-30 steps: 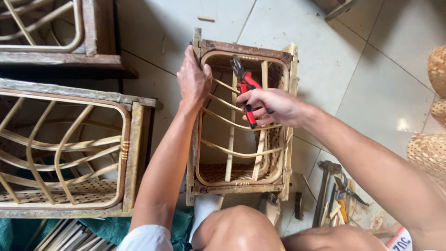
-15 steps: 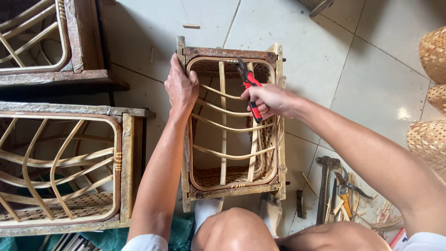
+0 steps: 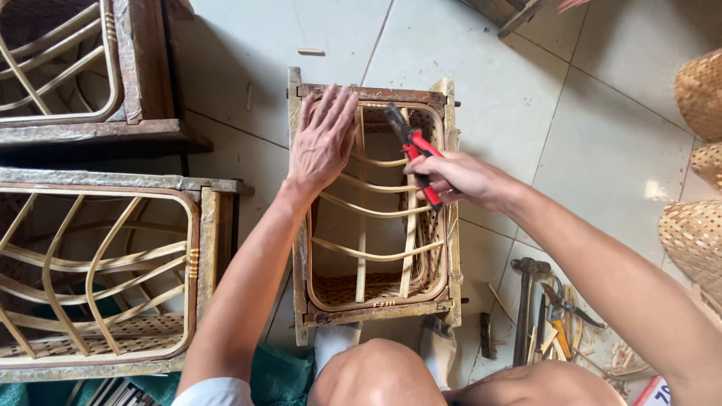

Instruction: The person repairs a rectangular woven basket by hammering a wooden frame, cutting excess bamboo with pliers, and applying glue to the joints. The person uses a hammer, pliers, and a glue bottle to secure the structure.

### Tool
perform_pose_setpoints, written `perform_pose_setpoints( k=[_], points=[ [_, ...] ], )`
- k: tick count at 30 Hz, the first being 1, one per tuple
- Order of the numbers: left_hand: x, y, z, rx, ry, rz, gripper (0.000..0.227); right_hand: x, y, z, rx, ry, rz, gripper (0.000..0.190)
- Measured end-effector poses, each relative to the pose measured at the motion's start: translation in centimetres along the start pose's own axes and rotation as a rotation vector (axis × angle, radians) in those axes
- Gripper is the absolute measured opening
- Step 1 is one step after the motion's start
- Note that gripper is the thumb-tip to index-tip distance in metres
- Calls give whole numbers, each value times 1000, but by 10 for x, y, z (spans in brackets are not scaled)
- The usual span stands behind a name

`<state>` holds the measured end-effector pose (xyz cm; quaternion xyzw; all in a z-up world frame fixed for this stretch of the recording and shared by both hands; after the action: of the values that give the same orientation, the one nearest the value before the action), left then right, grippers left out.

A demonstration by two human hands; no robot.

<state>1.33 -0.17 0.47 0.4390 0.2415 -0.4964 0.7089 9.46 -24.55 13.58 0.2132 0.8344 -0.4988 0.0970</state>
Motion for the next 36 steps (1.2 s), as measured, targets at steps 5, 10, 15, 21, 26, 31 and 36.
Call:
perform_pose_setpoints(
  k=[5, 10, 15, 21, 26, 31, 36],
  points=[
    [1, 7, 2, -77, -12, -256, 60, 2, 6, 25, -201, 131, 358, 39],
    [-5, 10, 5, -60, -22, -247, 60, 0, 41, 27, -82, 159, 255, 34],
    [-4, 9, -4, -61, -36, -160, 54, -4, 29, 23, -109, 29, 273, 38],
    [-23, -72, 5, -691, -864, 461, 54, 21, 17, -3, -378, -157, 380, 43],
    [-62, -179, 54, -1012, -1130, 239, 61, 28, 45, -26, -298, -222, 332, 42],
    [-76, -222, 81, -1046, -1417, 272, 61, 27, 49, -35, -173, -172, 245, 35],
    [-80, -232, 76, -1030, -1443, 192, 61, 45, -2, -23, -526, -551, 389, 43]
  ],
)
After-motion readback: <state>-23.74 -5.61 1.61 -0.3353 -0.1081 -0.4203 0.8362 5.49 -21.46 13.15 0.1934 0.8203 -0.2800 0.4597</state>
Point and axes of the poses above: each hand's wrist, its own y-axis towards the middle knuckle, its own x-axis out of the palm, z = x × y, the point moved 1 cm from there along y, towards the middle knuckle, and after that the axes turned 14 degrees about -y, right-handed, at the moved point
